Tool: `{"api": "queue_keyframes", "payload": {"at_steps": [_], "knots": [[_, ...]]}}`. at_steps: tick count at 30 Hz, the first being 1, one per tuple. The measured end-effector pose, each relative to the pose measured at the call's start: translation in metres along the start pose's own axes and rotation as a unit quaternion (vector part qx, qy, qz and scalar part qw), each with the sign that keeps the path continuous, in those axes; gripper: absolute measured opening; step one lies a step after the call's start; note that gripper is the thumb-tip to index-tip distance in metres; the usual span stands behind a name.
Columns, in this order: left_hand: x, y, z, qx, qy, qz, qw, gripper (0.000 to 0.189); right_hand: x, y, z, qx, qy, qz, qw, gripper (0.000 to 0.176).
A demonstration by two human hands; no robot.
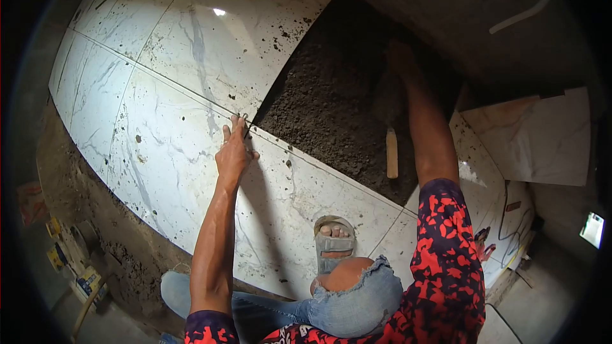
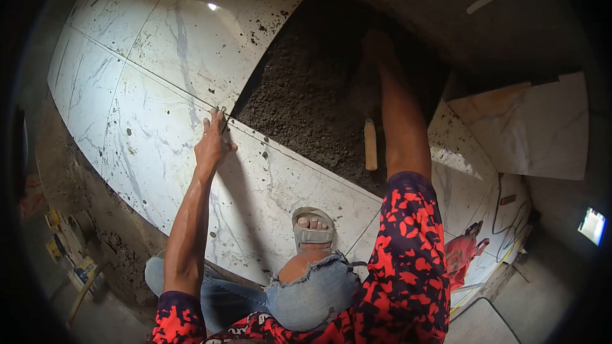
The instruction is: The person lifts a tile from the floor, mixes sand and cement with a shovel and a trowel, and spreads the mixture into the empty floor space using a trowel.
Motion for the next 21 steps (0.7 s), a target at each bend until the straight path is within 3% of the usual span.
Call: {"api": "queue_keyframes", "payload": {"at_steps": [10, 12, 13, 15, 16, 18, 19, 21], "knots": [[-0.003, 0.000, -0.002, -0.014, -0.001, 0.004, 1.000, 0.100, 0.033, -0.004, 0.017, 0.033, -0.003, -0.005, 0.999, 0.032], [-0.003, 0.000, -0.002, -0.011, 0.001, 0.004, 1.000, 0.100, 0.041, -0.007, 0.018, -0.103, 0.183, 0.036, 0.977, 0.032], [-0.003, 0.001, -0.002, -0.009, 0.001, 0.001, 1.000, 0.100, 0.038, -0.007, 0.015, -0.103, 0.184, 0.036, 0.977, 0.032], [-0.004, -0.003, -0.004, -0.009, 0.001, -0.003, 1.000, 0.100, 0.033, -0.003, 0.008, -0.050, 0.100, -0.074, 0.991, 0.035], [-0.005, -0.006, -0.008, -0.002, 0.008, -0.008, 1.000, 0.100, 0.033, -0.007, 0.011, -0.050, 0.100, -0.076, 0.991, 0.035], [-0.006, -0.003, -0.006, 0.005, 0.018, -0.016, 1.000, 0.099, 0.022, -0.026, 0.025, -0.015, -0.160, 0.052, 0.986, 0.044], [-0.004, 0.000, -0.002, 0.003, 0.009, -0.009, 1.000, 0.099, 0.020, -0.038, 0.040, -0.015, -0.157, 0.052, 0.986, 0.044], [-0.002, -0.002, -0.003, 0.000, -0.005, -0.001, 1.000, 0.099, 0.042, -0.067, 0.062, -0.248, -0.118, -0.022, 0.961, 0.053]]}}
Point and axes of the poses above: each hand's wrist, its own x-axis away from the middle knuckle, its own z-axis out of the back of the hand, y = z × x, the point moved 1 cm from there along -x, towards the middle knuckle, and after that the axes turned 10 degrees about z, right-handed, at the moved point
